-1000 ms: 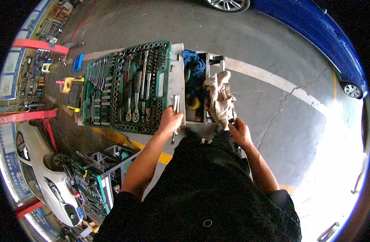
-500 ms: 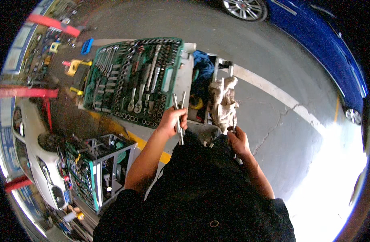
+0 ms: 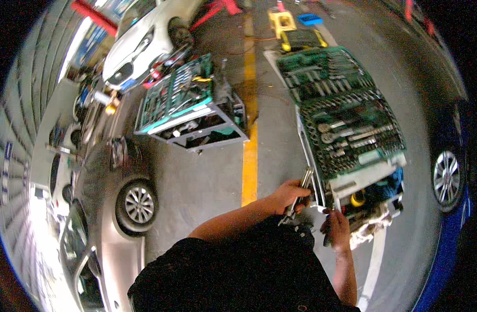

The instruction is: The person organizes a large set of tools in a green toolbox. They pick up various sockets, wrenches, and ratchets, inspect them, and place them into designated slots within the case.

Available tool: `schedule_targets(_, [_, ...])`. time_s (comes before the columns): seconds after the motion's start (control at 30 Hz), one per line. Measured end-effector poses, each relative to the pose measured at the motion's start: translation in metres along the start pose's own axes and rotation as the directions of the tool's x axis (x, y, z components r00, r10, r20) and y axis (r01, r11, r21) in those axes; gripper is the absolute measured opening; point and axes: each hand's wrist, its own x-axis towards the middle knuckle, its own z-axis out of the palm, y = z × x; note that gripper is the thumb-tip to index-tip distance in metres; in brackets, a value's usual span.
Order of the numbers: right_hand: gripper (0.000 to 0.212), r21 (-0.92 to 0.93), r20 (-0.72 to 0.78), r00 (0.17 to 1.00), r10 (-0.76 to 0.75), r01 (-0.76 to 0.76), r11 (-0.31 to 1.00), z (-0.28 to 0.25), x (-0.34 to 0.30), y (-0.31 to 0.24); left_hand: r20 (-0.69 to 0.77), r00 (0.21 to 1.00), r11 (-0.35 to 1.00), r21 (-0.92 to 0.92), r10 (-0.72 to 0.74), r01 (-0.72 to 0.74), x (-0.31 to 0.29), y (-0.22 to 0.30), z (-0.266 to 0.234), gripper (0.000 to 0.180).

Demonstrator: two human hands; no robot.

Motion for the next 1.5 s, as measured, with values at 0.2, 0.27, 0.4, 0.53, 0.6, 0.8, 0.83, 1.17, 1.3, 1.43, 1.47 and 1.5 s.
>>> schedule_targets(0.2, [0.037,-0.148,0.22,0.964,0.152,-0.122,0.982,0.073,0.045,-0.026,-0.079,0.974,0.972,0.12,0.214,-0.203,-0.013,-0.029,-0.062,0.019])
schedule_targets(0.27, [0.026,-0.073,0.234,0.972,0.034,-0.017,0.997,0.101,0.06,-0.015,-0.063,0.961,0.959,0.099,0.271,-0.264,-0.027,-0.018,-0.073,0.019])
schedule_targets(0.4, [0.024,-0.15,0.313,0.945,0.098,-0.053,0.987,0.15,0.088,-0.051,-0.167,0.969,0.977,-0.08,0.183,-0.198,-0.069,0.003,-0.112,0.018])
schedule_targets(0.53, [0.024,-0.315,0.395,0.901,0.18,-0.051,0.948,0.218,0.121,-0.072,-0.274,0.946,0.985,0.068,0.173,-0.16,-0.087,0.011,-0.183,0.024])
schedule_targets(0.6, [0.029,-0.248,0.43,0.845,0.318,-0.228,0.942,0.259,0.135,-0.103,-0.24,0.954,0.98,0.119,0.182,-0.157,-0.099,0.017,-0.221,0.023])
schedule_targets(0.8, [0.035,-0.276,0.512,0.856,-0.071,0.242,0.93,0.343,0.177,-0.112,-0.364,0.921,0.918,-0.302,0.137,-0.256,-0.117,0.02,-0.317,0.018])
schedule_targets(0.83, [0.037,-0.297,0.546,0.837,-0.01,0.205,0.933,0.352,0.183,-0.11,-0.355,0.924,0.876,-0.389,0.142,-0.284,-0.124,0.021,-0.328,0.017])
schedule_targets(1.17, [0.046,-0.33,0.762,0.557,0.33,-0.103,0.938,0.409,0.28,-0.124,-0.688,0.698,0.717,-0.383,0.199,-0.583,-0.216,0.037,-0.455,0.025])
schedule_targets(1.3, [0.027,-0.362,0.749,0.557,0.358,-0.108,0.926,0.432,0.342,-0.157,-0.886,0.447,0.497,-0.334,0.125,-0.801,-0.276,0.005,-0.493,0.024])
schedule_targets(1.43, [0.023,-0.493,0.754,0.488,0.44,-0.022,0.87,0.46,0.392,-0.167,-0.951,0.276,0.294,-0.307,-0.143,-0.905,-0.311,-0.043,-0.472,0.024])
schedule_targets(1.47, [0.026,-0.542,0.755,0.45,0.477,0.018,0.84,0.474,0.4,-0.18,-0.954,0.241,0.264,-0.283,-0.18,-0.922,-0.317,-0.048,-0.462,0.024])
schedule_targets(1.5, [0.028,-0.562,0.762,0.419,0.494,0.047,0.826,0.487,0.411,-0.179,-0.945,0.269,0.215,-0.307,-0.188,-0.927,-0.321,-0.063,-0.455,0.024])
